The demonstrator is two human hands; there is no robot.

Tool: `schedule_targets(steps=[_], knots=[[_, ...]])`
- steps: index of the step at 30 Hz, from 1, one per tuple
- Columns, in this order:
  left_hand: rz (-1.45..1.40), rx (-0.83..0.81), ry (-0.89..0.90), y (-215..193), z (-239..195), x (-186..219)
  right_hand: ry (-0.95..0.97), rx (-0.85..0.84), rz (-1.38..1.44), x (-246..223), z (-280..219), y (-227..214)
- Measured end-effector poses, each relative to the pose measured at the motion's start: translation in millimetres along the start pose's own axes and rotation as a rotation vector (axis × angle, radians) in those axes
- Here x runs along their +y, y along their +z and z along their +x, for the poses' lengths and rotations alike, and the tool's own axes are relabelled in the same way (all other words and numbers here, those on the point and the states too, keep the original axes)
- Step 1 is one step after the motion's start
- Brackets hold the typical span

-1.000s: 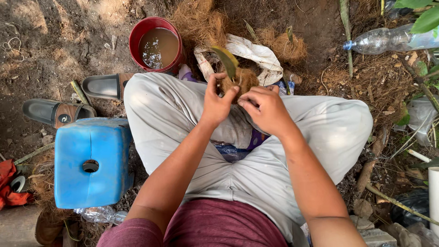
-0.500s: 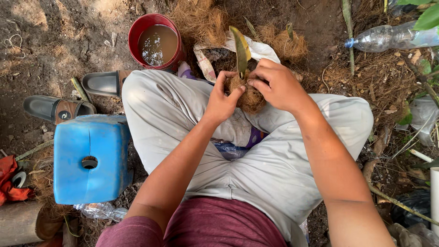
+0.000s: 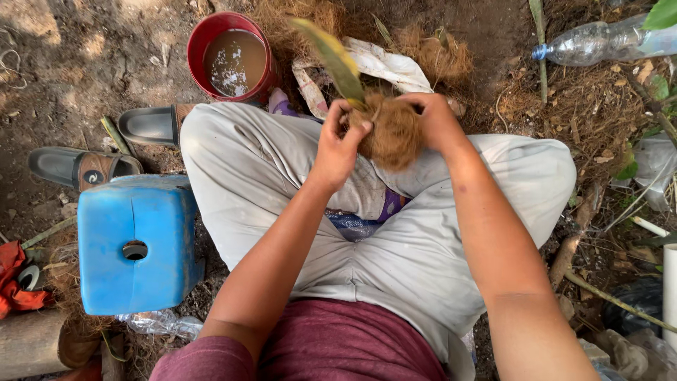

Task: The person sits on the ground and prepares a coconut sprout for planting. They remove loose husk fibers, gather soil from a sack, and pack the soil around the base of the sprout by hand.

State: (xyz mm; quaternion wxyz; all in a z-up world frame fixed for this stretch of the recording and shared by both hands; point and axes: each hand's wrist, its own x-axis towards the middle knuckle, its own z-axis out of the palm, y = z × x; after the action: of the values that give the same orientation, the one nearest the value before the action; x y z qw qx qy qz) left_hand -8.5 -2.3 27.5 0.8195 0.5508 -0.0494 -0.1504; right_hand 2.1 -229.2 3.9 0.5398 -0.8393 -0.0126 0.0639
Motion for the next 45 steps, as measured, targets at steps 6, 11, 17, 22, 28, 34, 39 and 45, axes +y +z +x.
schedule_targets(steps=[6, 11, 17, 22, 28, 34, 39, 45], knots=[[-0.141, 0.204, 0.094, 3.4, 29.6, 16.9, -0.089, -0.081, -0.189, -24.8, -19.4, 18.9], [0.208, 0.246, 0.268, -15.7, 49.3, 29.0, -0.215, -0.164, -0.282, -75.3, -33.3, 24.7], [0.382, 0.231, 0.203, -22.2, 23.0, 9.5, -0.271, -0.087, -0.303, -107.1, -40.5, 13.9], [0.448, 0.212, 0.085, -13.1, 12.0, 3.7, -0.313, -0.044, -0.377, -114.9, -43.6, 24.5], [0.488, 0.064, 0.13, -13.0, 9.0, 11.2, -0.334, -0.002, -0.375, -117.5, -44.1, 14.3], [0.478, -0.065, 0.076, -26.1, 3.0, 2.9, -0.396, 0.085, -0.437, -105.5, -39.7, -4.8], [0.35, -0.165, -0.027, -29.6, 2.6, -13.7, -0.298, 0.094, -0.289, -87.2, -31.7, -9.7], [0.158, -0.156, -0.133, -30.8, 2.3, -21.8, -0.087, 0.149, -0.104, -50.8, -21.1, -6.8]])
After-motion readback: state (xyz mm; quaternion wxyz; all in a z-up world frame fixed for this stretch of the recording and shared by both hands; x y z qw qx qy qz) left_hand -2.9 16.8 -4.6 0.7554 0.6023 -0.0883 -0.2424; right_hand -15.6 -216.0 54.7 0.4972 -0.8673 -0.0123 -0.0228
